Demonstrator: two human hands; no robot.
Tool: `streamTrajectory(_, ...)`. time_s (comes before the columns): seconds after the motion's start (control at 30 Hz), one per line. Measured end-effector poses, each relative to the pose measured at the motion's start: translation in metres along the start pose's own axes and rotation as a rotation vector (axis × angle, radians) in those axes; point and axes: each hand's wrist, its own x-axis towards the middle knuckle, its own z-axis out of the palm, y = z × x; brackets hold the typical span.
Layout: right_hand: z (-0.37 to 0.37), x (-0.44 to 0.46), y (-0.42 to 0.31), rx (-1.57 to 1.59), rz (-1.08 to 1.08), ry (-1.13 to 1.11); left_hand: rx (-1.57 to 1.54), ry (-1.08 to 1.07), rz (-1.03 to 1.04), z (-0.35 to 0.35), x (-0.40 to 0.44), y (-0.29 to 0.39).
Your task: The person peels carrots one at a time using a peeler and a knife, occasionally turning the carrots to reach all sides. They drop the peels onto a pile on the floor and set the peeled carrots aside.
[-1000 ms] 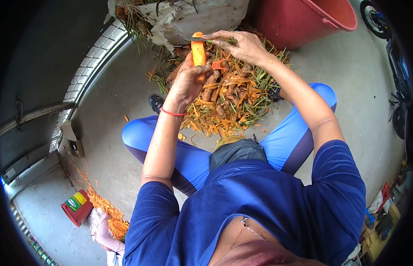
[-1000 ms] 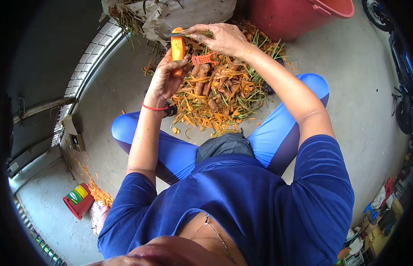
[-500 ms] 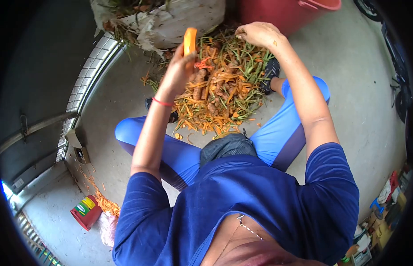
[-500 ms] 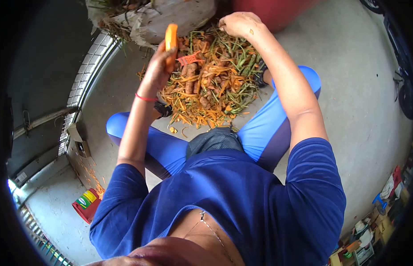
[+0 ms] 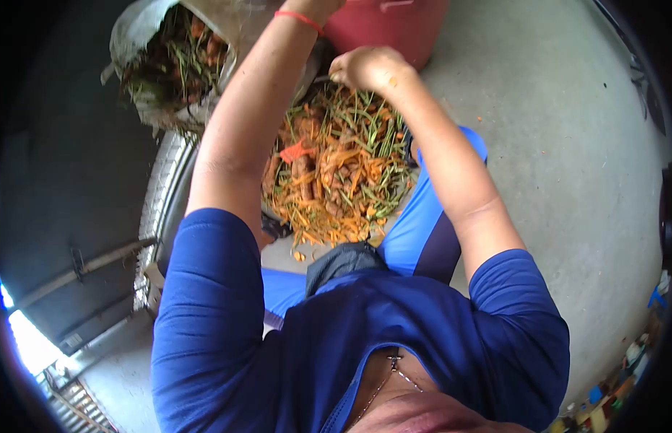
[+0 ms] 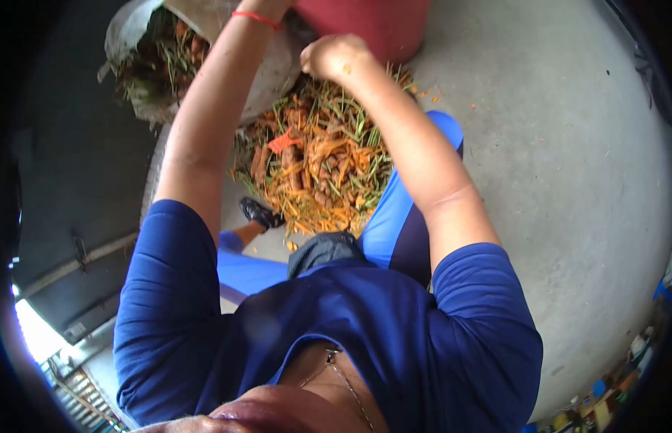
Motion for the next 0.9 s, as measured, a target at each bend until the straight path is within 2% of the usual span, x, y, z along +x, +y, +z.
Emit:
streamTrajectory(0.03,0.001,-0.001,0.0,-0.033,-0.049,0.039,-0.04,-0.003,0.061,0.006,-0.001,-0.005)
streamTrajectory(0.1,-0.01,-0.003,-0.005,0.02,-0.026,-0.033,-0.095,-0.062,0.001,-0.003,0.012,-0.006)
streamTrajectory(0.2,-0.011,-0.01,-0.004,0.059,-0.016,0.04,-0.138,-0.084,0.03,-0.008,0.026,-0.006)
streamTrajectory(0.23,-0.01,-0.01,-0.003,0.032,-0.025,0.095,-0.121,-0.077,0.04,-0.003,0.018,-0.002)
streamTrajectory(0.27,-0.008,-0.008,-0.001,0.011,-0.041,0.133,-0.039,-0.181,0.063,-0.006,0.007,0.004)
streamTrajectory(0.3,-0.002,-0.006,-0.001,-0.005,-0.064,0.157,0.038,-0.149,0.082,-0.001,-0.015,0.01)
streamTrajectory(0.33,0.0,-0.004,-0.003,-0.018,-0.066,0.111,0.093,-0.183,0.092,-0.005,-0.04,0.017)
streamTrajectory(0.37,0.001,0.0,-0.004,-0.038,-0.074,0.066,0.146,-0.216,0.107,-0.017,-0.062,0.021)
streamTrajectory(0.43,0.015,0.008,0.0,-0.089,-0.165,0.152,0.155,-0.171,0.13,-0.069,-0.103,0.026)
streamTrajectory(0.47,0.033,0.024,0.007,-0.201,-0.191,0.165,0.208,-0.102,0.131,-0.09,-0.135,0.027)
streamTrajectory(0.57,0.062,0.039,-0.008,-0.227,-0.169,0.067,0.392,0.07,0.177,-0.171,-0.211,0.015)
streamTrajectory(0.63,0.103,0.067,-0.012,-0.203,-0.163,-0.006,0.432,0.499,0.051,-0.225,-0.26,-0.009)
streamTrajectory(0.7,0.172,0.095,-0.009,0.123,-0.17,0.094,0.613,0.69,-0.111,-0.298,-0.304,-0.042)
streamTrajectory(0.73,0.183,0.091,-0.024,0.183,-0.022,-0.075,0.568,0.742,-0.15,-0.327,-0.326,-0.061)
streamTrajectory(0.77,0.218,0.103,-0.021,0.255,-0.084,0.004,0.48,0.883,-0.212,-0.335,-0.345,-0.074)
streamTrajectory(0.8,0.244,0.104,-0.03,0.417,0.048,0.046,0.352,0.875,-0.17,-0.349,-0.362,-0.091)
streamTrajectory(0.83,0.259,0.107,-0.044,0.575,0.179,0.098,0.341,0.998,-0.197,-0.353,-0.372,-0.105)
streamTrajectory(0.9,0.272,0.091,-0.079,0.752,0.254,0.291,0.564,0.937,-0.345,-0.391,-0.396,-0.136)
